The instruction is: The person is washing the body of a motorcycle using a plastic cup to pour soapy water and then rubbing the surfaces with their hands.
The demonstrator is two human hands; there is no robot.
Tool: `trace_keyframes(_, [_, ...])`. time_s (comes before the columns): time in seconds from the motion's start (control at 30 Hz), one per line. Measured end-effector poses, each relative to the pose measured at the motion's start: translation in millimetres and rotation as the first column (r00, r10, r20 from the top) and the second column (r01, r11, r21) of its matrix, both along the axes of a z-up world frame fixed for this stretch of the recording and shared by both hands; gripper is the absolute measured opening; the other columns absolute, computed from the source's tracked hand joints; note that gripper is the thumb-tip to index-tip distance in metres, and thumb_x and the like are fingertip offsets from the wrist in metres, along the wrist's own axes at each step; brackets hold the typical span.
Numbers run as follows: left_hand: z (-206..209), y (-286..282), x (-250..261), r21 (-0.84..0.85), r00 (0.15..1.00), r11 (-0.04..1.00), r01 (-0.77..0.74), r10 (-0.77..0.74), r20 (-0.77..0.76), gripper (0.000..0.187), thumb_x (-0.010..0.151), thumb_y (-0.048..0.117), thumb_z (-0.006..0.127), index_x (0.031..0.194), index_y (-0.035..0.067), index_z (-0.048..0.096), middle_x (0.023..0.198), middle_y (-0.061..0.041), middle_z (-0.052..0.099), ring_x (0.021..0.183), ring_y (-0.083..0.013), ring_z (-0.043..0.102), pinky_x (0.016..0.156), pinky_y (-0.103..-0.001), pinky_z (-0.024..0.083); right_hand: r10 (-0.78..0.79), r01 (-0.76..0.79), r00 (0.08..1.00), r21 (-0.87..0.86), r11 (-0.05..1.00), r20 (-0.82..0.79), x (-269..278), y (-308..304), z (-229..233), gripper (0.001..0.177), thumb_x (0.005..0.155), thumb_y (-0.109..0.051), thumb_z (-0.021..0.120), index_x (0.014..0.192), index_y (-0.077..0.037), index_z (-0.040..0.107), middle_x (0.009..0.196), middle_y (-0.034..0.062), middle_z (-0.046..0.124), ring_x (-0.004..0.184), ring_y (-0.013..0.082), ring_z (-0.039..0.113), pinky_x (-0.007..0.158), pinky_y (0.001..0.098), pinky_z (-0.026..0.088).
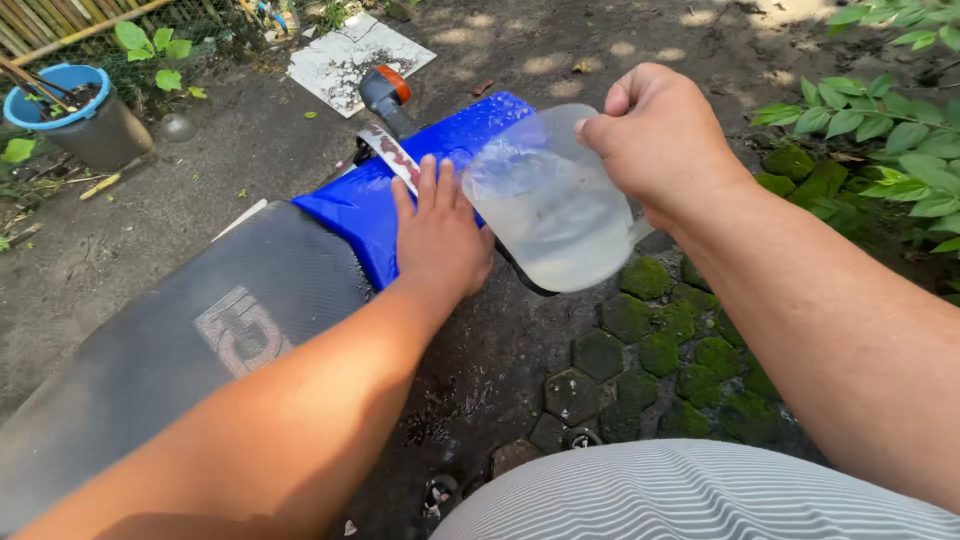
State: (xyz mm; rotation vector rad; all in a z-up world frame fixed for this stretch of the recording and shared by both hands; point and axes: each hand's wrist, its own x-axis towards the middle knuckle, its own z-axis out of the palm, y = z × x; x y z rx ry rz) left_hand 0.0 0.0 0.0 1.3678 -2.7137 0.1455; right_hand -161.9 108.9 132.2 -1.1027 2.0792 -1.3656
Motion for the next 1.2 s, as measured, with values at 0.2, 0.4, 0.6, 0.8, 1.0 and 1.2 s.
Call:
trace_keyframes(0.2, [10.4, -51.2, -67.9, -0.001, 0.956, 0.990, -0.139, 0.135, 0.261, 0.118, 0.082, 0.059, 0.065, 0.164, 0.004, 0.000, 0.166, -0.032, 0.003, 0.150, -0.0535, 0.004, 0.115, -0.068, 0.008, 0.113, -0.013, 0.923, -0.265, 0.964, 0.367, -71.0, 5.0, -58.7, 0.027, 0.085, 0.000, 0.068, 0.077, -0.014, 0.046, 0.066, -0.0003, 0.050, 0.051, 0.0128, 0.048, 0.044, 0.0314, 0.039])
trace_keyframes(0.4, [15.9, -89.1, -125.0, 0.078, 0.988, 0.997, 0.006, -0.018, 0.155, 0.120, 0.069, 0.043, 0.082, 0.167, 0.038, 0.013, 0.174, -0.019, 0.008, 0.154, -0.0505, 0.012, 0.115, -0.075, 0.010, 0.014, 0.095, 0.896, -0.222, 0.970, 0.443, -103.6, 45.8, -74.8, 0.028, 0.085, 0.000, 0.068, 0.075, -0.014, 0.044, 0.067, 0.0001, 0.052, 0.053, 0.0134, 0.050, 0.048, 0.0301, 0.043])
trace_keyframes(0.6, [-27.8, -121.8, -152.9, -0.006, 0.893, 0.934, 0.358, -0.340, 0.295, 0.055, 0.104, 0.038, 0.050, 0.155, 0.041, 0.030, 0.173, -0.008, 0.015, 0.160, -0.0386, 0.007, 0.119, -0.074, 0.002, 0.001, 0.055, 0.948, -0.168, 0.984, 0.319, -123.7, 59.5, -71.7, 0.027, 0.086, -0.005, 0.071, 0.080, -0.014, 0.045, 0.071, -0.0021, 0.053, 0.057, 0.0100, 0.048, 0.048, 0.0301, 0.040])
trace_keyframes(0.8, [-3.7, -85.4, -61.2, -0.048, 0.954, 0.993, -0.109, 0.118, 0.275, 0.109, 0.089, 0.082, 0.049, 0.163, 0.015, 0.005, 0.163, -0.034, 0.009, 0.148, -0.0537, 0.011, 0.117, -0.061, 0.014, 0.084, -0.091, 0.960, -0.014, 0.996, -0.268, -87.8, 18.9, -17.5, 0.036, 0.084, -0.017, 0.084, 0.088, -0.011, 0.049, 0.071, -0.0018, 0.053, 0.064, 0.0085, 0.050, 0.051, 0.0303, 0.043])
trace_keyframes(1.0, [53.2, -108.2, -36.0, 0.280, 0.983, 0.960, -0.025, -0.028, 0.184, 0.082, 0.095, 0.037, 0.051, 0.169, 0.036, 0.015, 0.165, -0.014, 0.034, 0.150, -0.0357, 0.037, 0.123, -0.058, 0.030, 0.074, -0.084, 0.978, -0.042, 0.996, -0.196, -38.4, -27.8, 3.4, 0.034, 0.084, -0.016, 0.082, 0.089, -0.013, 0.048, 0.072, -0.0011, 0.053, 0.063, 0.0101, 0.053, 0.048, 0.0349, 0.043])
trace_keyframes(1.2, [25.8, -78.2, 17.6, -0.034, 0.994, 0.994, 0.104, -0.102, 0.035, 0.072, 0.100, 0.055, 0.050, 0.159, 0.017, 0.036, 0.164, -0.014, 0.034, 0.152, -0.0323, 0.029, 0.125, -0.058, 0.014, 0.098, -0.007, 0.934, -0.256, 0.967, 0.344, -45.7, -21.6, -65.6, 0.026, 0.089, -0.003, 0.070, 0.084, -0.012, 0.046, 0.070, 0.0025, 0.053, 0.057, 0.0145, 0.051, 0.051, 0.0326, 0.039])
